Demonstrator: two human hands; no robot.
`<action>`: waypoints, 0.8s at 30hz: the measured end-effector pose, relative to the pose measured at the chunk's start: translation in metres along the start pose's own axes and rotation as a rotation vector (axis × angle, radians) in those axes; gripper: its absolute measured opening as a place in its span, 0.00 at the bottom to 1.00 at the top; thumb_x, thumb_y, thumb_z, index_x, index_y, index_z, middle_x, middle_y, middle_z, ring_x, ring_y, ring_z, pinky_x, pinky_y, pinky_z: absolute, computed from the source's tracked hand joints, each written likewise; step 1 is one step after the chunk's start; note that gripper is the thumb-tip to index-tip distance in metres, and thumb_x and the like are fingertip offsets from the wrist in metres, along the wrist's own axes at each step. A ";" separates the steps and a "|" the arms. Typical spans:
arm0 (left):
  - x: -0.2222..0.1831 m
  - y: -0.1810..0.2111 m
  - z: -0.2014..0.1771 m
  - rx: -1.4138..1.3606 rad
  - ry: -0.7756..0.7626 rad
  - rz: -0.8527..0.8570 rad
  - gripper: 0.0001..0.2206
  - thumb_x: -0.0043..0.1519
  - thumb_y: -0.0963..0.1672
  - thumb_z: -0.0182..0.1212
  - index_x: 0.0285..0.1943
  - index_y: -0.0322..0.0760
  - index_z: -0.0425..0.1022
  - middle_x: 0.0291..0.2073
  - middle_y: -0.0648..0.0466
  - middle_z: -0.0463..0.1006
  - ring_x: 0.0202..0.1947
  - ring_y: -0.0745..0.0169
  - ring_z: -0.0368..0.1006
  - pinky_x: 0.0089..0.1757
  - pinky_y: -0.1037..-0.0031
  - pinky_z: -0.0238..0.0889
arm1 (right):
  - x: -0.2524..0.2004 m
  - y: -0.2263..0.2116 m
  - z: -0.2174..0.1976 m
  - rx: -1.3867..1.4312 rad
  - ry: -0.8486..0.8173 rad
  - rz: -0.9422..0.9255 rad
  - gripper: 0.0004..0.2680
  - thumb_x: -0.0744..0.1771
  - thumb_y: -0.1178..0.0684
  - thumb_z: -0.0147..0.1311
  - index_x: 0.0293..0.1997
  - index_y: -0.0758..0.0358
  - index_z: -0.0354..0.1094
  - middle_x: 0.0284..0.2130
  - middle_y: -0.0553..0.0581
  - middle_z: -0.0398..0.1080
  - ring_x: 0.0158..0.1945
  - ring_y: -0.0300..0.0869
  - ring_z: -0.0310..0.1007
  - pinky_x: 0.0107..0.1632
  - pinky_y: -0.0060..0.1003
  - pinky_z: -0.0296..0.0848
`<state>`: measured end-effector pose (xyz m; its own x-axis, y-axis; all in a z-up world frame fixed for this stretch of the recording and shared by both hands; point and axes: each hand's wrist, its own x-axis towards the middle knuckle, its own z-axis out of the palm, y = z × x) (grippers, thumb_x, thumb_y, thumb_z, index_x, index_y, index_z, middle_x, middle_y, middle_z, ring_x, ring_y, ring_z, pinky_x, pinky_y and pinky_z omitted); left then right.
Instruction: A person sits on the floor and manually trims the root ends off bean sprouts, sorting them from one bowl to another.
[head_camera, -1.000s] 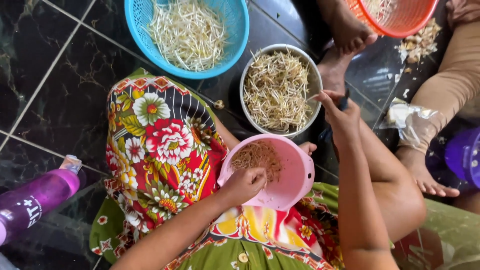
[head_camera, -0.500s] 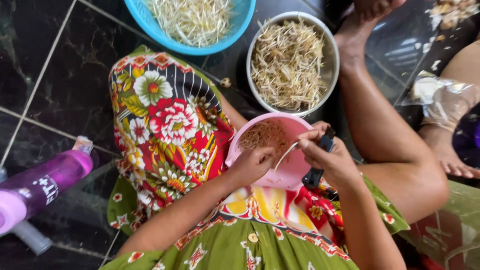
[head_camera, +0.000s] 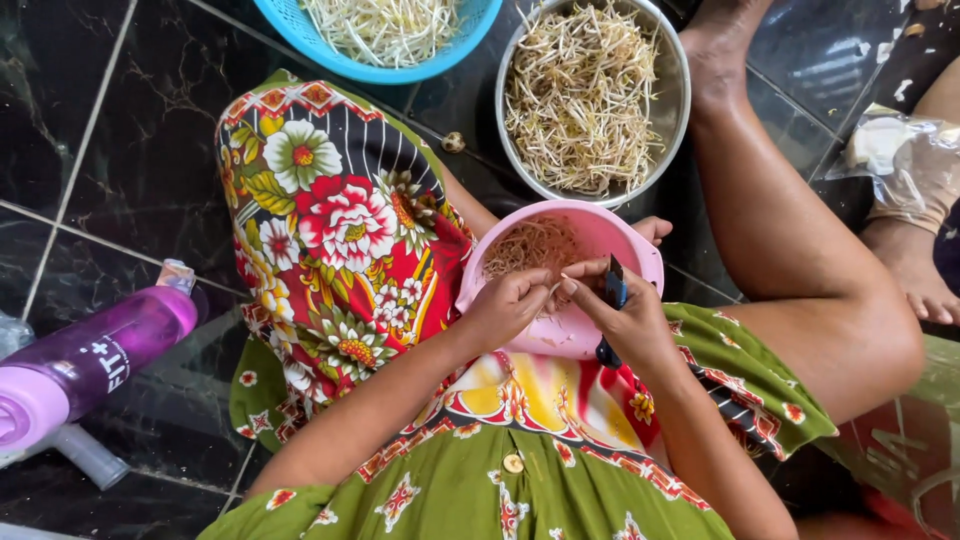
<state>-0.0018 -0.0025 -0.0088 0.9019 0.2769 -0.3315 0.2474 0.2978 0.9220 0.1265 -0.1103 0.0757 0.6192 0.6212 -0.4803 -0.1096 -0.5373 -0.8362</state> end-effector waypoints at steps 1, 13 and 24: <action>0.001 -0.005 0.000 -0.012 -0.002 0.002 0.10 0.62 0.43 0.48 0.32 0.46 0.75 0.20 0.50 0.75 0.26 0.59 0.70 0.38 0.67 0.68 | -0.001 -0.003 0.001 0.001 -0.016 -0.014 0.10 0.65 0.59 0.64 0.50 0.64 0.76 0.25 0.54 0.77 0.22 0.30 0.67 0.25 0.22 0.64; 0.000 -0.008 -0.001 -0.073 -0.014 0.010 0.10 0.62 0.42 0.48 0.30 0.43 0.75 0.14 0.54 0.66 0.23 0.64 0.63 0.32 0.74 0.62 | -0.020 0.024 -0.012 0.117 -0.303 0.009 0.24 0.73 0.39 0.26 0.72 0.66 0.55 0.31 0.62 0.67 0.22 0.36 0.60 0.22 0.26 0.60; -0.002 0.003 -0.002 -0.018 -0.009 0.054 0.10 0.61 0.41 0.49 0.29 0.44 0.74 0.14 0.52 0.67 0.21 0.63 0.63 0.30 0.73 0.61 | -0.022 0.020 -0.018 0.198 -0.277 0.058 0.15 0.73 0.52 0.38 0.64 0.69 0.60 0.29 0.63 0.66 0.22 0.36 0.59 0.24 0.27 0.58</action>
<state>-0.0037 -0.0003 -0.0058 0.9171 0.2848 -0.2790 0.1915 0.2993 0.9347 0.1253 -0.1452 0.0738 0.3761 0.7384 -0.5597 -0.3041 -0.4722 -0.8274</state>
